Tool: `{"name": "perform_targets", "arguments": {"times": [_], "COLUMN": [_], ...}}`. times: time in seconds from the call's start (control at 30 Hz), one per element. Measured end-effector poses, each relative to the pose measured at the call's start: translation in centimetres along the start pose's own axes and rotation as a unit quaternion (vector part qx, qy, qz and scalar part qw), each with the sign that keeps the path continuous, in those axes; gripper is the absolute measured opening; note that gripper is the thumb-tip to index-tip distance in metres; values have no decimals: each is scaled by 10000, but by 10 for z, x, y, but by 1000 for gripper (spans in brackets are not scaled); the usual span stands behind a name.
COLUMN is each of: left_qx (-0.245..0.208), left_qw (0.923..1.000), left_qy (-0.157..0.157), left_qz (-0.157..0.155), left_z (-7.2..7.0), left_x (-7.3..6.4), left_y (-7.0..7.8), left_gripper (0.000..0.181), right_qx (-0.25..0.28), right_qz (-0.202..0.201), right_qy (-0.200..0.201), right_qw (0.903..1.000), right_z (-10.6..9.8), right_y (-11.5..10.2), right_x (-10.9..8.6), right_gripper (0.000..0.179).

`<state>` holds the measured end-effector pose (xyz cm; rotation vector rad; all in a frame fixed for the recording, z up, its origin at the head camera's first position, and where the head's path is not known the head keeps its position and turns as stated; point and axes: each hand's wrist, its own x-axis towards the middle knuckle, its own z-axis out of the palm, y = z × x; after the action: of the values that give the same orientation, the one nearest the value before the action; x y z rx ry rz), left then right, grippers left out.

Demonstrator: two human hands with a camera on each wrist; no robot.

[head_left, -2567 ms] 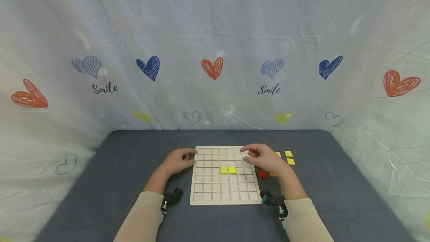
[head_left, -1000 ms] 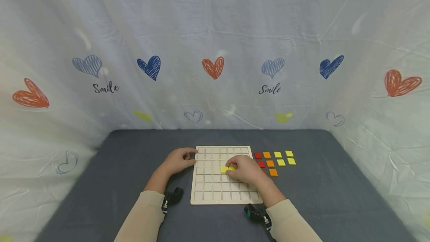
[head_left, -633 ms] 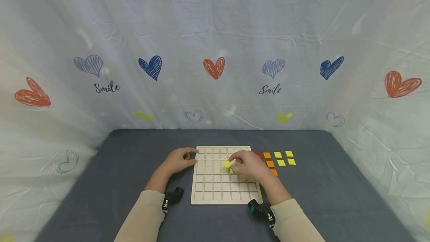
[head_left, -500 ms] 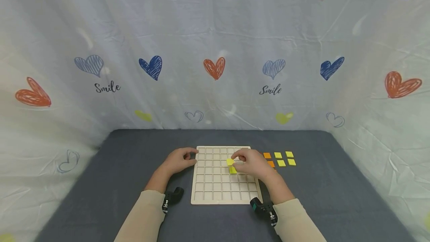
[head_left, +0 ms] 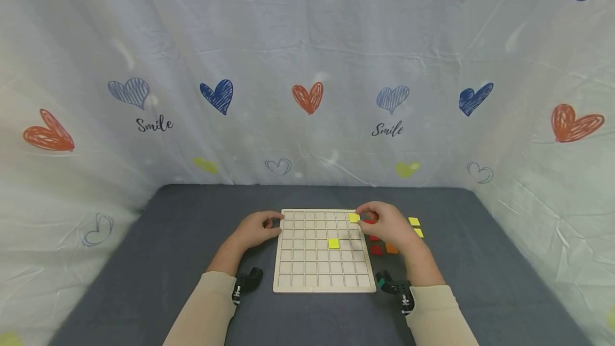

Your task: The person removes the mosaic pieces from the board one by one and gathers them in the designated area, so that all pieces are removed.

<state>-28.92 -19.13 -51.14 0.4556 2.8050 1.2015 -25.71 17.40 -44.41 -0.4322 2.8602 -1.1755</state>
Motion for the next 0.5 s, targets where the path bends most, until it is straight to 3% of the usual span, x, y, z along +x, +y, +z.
{"name": "perform_targets", "arguments": {"times": [0.5], "left_qx": [-65], "left_qw": [10000], "left_qy": [-5], "left_qz": [-69], "left_z": [0], "left_x": [-1], "left_y": [3], "left_gripper": [39], "right_qx": [-256], "right_qz": [709], "right_qy": [-31], "right_qw": [9971], "right_z": [-40], "right_y": [40], "right_x": [-13], "right_gripper": [31]}}
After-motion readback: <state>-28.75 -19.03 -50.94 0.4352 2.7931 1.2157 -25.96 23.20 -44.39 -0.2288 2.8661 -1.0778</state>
